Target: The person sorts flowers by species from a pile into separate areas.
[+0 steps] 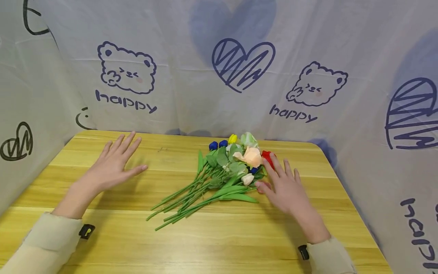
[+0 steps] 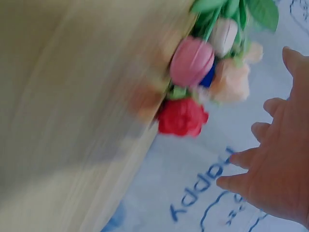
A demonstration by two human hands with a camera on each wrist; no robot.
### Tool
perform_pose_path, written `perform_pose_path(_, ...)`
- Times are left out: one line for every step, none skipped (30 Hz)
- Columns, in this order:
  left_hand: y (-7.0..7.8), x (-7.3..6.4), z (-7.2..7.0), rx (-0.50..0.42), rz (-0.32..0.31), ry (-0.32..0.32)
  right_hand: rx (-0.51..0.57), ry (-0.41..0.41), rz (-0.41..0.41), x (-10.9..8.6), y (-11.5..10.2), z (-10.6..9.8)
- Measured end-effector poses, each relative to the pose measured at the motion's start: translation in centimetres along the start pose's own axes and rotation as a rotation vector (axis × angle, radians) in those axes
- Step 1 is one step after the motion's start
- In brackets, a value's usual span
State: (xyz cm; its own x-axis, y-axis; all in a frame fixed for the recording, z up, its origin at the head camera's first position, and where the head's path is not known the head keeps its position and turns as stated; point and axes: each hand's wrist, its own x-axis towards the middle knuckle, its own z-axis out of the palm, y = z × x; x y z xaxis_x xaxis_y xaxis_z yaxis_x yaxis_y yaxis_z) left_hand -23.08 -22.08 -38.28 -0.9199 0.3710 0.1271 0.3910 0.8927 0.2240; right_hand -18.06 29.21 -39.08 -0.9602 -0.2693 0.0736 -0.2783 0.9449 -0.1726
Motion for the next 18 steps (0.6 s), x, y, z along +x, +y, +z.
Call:
perform_pose_path(0.4, 0.3, 0.3, 0.004, 0.017, -0.007, 0.005, 0.000, -0.015, 0.0, -0.5, 0.2)
perform_pose_path(0.8, 0.7, 0.6, 0.011, 0.036, -0.012, 0.006, -0.002, -0.030, 0.0, -1.0, 0.4)
perform_pose_path(1.1, 1.0, 0.9, 0.019, 0.055, -0.020, 0.009, -0.006, -0.043, 0.0, -1.5, 0.7)
perform_pose_path(1.5, 1.3, 1.3, 0.027, 0.076, -0.027, 0.012, -0.009, -0.057, 0.0, -1.9, 0.9)
perform_pose_path(1.9, 1.6, 1.6, 0.034, 0.098, -0.037, 0.013, -0.014, -0.072, 0.0, -2.4, 1.2)
perform_pose_path(2.3, 1.9, 1.9, 0.045, 0.120, -0.049, 0.017, -0.018, -0.090, 0.1, -2.9, 1.5)
perform_pose_path(2.7, 2.2, 2.3, 0.057, 0.147, -0.056, 0.018, -0.024, -0.112, 0.1, -3.3, 1.7)
perform_pose_path(3.0, 2.4, 2.7, 0.071, 0.176, -0.067, 0.022, -0.033, -0.135, 0.2, -3.8, 2.0)
perform_pose_path(3.5, 2.7, 3.0, 0.079, 0.205, -0.079, 0.030, -0.043, -0.159, 0.2, -4.3, 2.2)
perform_pose_path(3.9, 2.9, 3.3, 0.091, 0.235, -0.094, 0.039, -0.052, -0.187, 0.2, -4.7, 2.4)
perform_pose_path(4.4, 3.1, 3.6, 0.101, 0.266, -0.111, 0.054, -0.063, -0.212, 0.3, -5.2, 2.6)
perform_pose_path(4.9, 3.3, 3.9, 0.104, 0.297, -0.131, 0.074, -0.075, -0.233, 0.3, -5.7, 2.8)
perform_pose_path(5.4, 3.6, 4.2, 0.102, 0.329, -0.153, 0.099, -0.089, -0.250, 0.3, -6.1, 3.0)
perform_pose_path(5.9, 3.8, 4.5, 0.094, 0.355, -0.183, 0.127, -0.104, -0.263, 0.3, -6.5, 3.1)
perform_pose_path(6.4, 4.1, 4.7, 0.089, 0.383, -0.207, 0.152, -0.121, -0.272, 0.4, -6.8, 3.3)
perform_pose_path(6.8, 4.4, 5.0, 0.087, 0.406, -0.235, 0.172, -0.138, -0.277, 0.5, -7.2, 3.5)
perform_pose_path(7.2, 4.6, 5.3, 0.074, 0.426, -0.259, 0.192, -0.159, -0.278, 0.6, -7.5, 3.6)
perform_pose_path(7.7, 4.9, 5.5, 0.068, 0.443, -0.283, 0.206, -0.183, -0.278, 0.7, -7.7, 3.8)
